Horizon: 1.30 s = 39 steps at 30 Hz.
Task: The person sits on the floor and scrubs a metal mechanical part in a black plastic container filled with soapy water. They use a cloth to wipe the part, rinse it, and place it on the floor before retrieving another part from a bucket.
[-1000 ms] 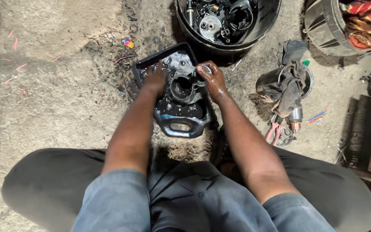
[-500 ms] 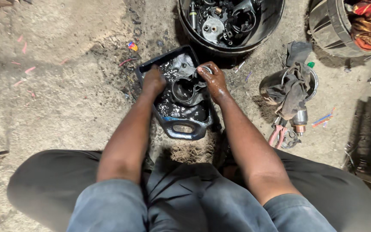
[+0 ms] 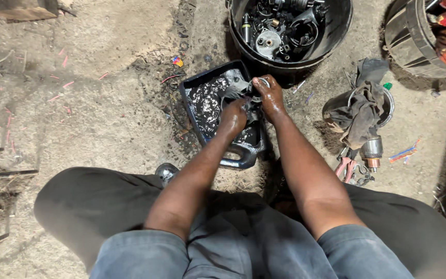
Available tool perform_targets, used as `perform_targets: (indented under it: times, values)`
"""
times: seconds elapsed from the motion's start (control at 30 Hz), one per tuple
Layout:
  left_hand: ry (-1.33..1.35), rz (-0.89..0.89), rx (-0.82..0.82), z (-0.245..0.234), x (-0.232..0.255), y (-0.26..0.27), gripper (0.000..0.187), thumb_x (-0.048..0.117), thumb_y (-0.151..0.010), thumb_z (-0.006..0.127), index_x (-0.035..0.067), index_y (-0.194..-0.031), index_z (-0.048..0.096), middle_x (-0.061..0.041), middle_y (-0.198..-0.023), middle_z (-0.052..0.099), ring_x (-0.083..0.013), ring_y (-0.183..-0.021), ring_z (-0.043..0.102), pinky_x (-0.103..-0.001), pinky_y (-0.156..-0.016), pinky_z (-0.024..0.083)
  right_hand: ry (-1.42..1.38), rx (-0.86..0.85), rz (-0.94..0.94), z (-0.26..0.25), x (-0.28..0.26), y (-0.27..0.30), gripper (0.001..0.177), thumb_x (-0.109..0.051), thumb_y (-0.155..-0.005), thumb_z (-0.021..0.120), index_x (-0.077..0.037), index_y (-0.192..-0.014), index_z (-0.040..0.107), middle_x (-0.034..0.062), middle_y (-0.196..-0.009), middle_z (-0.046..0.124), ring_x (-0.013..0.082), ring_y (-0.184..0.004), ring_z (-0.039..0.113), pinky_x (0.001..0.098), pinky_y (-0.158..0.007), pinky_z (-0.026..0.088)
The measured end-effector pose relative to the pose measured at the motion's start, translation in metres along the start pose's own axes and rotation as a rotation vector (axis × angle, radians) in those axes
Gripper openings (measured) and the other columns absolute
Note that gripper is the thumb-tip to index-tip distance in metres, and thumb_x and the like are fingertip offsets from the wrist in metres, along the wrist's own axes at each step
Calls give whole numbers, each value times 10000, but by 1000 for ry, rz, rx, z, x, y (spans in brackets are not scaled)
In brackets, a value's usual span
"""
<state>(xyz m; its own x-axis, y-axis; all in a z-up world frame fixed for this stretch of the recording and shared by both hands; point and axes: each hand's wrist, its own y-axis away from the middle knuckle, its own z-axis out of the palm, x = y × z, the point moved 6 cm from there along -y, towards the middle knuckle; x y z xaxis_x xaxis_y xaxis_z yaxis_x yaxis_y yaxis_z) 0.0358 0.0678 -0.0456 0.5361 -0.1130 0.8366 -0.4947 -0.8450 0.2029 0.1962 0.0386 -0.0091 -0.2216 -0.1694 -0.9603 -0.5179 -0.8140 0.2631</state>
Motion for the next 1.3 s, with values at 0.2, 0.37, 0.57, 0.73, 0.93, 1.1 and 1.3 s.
perform_targets:
  times: [0.2,0.37,0.57,0.73,0.93,1.1,1.3]
  values:
    - [-563,-138,-473,-22,-2,2,327,162,-1041,522,10,-1299,652,-255,-1387,595,-395,-1298,580,-468,-1113,455,328,-272,-29,44,-10,5,262,-332,-881,790,-129,-1018,699,9,-1012,715,140,-950,638,322,-831,529]
    - [-1515,345,-694,-22,16,24,408,136,-921,682,24,-1313,657,-184,-1412,587,-326,-1368,511,-448,-1102,440,214,-189,52,37,-4,2,258,-323,-916,775,-103,-1013,681,41,-954,694,165,-893,620,339,-780,529]
    - [-659,-61,-583,-22,-3,10,520,79,-1004,575,-86,-1479,441,-203,-1082,679,-294,-919,667,-424,-787,560,112,-100,-27,20,4,-3,231,-290,-924,770,-84,-991,690,31,-945,694,136,-892,600,296,-803,510]
    - [634,-505,-272,12,-41,2,555,93,-944,588,-11,-1475,462,-195,-1053,656,-309,-897,638,-422,-759,535,95,-33,-68,16,9,0,235,-285,-949,755,-70,-979,665,25,-925,673,124,-876,566,291,-809,492]
    - [761,-367,-225,29,-58,-3,609,109,-873,604,79,-1470,486,-185,-1018,628,-327,-871,604,-420,-725,505,231,-121,-36,13,-3,3,272,-330,-935,754,-83,-1000,661,23,-934,669,128,-902,568,301,-822,494]
    - [-758,20,-549,-1,-41,13,403,142,-904,613,106,-1303,657,-188,-1216,704,-378,-1107,696,-472,-913,562,413,-304,24,37,-4,-2,300,-367,-871,781,-104,-990,700,27,-959,714,139,-926,625,309,-838,510]
    - [-721,-71,-425,-32,7,28,286,197,-854,679,69,-1100,750,-206,-1154,726,-370,-1093,703,-453,-960,551,365,-194,166,33,10,-14,587,-498,-951,667,-130,-1383,519,138,-1287,623,230,-1178,575,382,-940,484]
